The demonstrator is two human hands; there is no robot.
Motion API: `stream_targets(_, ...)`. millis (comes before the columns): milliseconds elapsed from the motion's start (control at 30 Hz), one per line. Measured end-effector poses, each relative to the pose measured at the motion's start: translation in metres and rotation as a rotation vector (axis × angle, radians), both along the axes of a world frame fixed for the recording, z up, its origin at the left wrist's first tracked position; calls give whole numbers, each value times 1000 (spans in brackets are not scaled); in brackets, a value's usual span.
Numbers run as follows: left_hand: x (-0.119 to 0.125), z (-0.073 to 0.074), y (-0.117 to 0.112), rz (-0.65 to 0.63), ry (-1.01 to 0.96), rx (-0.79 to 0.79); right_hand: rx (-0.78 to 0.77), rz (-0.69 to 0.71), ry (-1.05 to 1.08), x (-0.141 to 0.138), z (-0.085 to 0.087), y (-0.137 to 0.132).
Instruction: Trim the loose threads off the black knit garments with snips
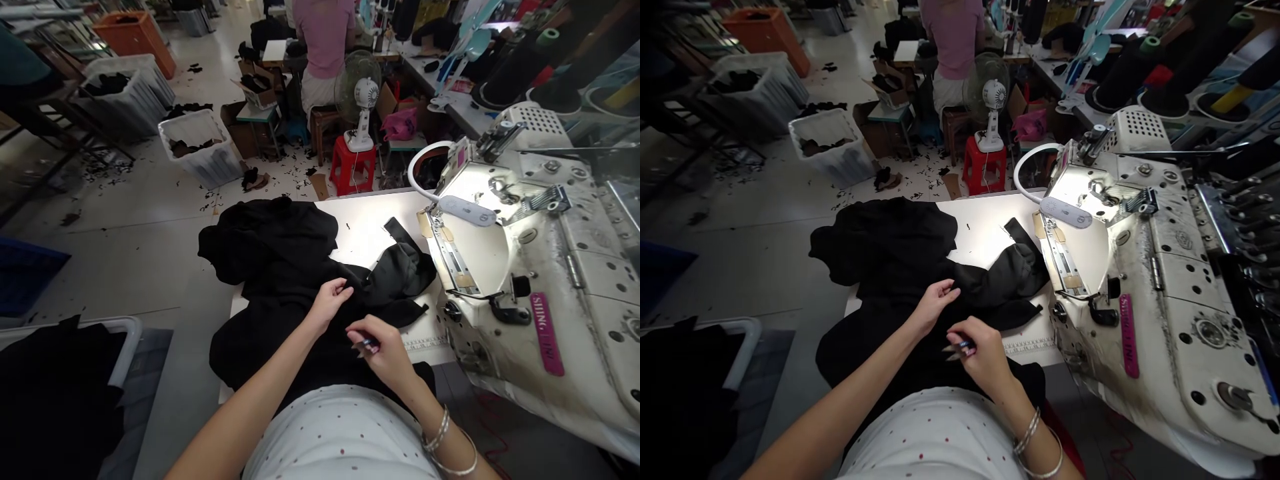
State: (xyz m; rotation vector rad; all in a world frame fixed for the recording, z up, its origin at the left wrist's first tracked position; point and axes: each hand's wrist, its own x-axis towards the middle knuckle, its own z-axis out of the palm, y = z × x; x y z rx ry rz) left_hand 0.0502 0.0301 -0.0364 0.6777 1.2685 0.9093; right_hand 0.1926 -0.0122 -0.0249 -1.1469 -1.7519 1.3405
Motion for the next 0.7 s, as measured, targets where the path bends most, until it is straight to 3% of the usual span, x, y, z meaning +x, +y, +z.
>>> stream_targets(133,-4,9,3,39,81,62,45,-164,-32,4,-1,29)
stream_targets(300,-8,29,12,-37,146,138,160,-14,-49,6,12,62)
stream_targets(467,-12,44,11,-209,143,164,246,51,-42,8,26,79)
stream_targets(567,-5,40,5,-325,197,225,362,12,-42,8,38,87)
stream_targets(700,11,13,-2,-321,456,171,542,-268,24,9,69,92)
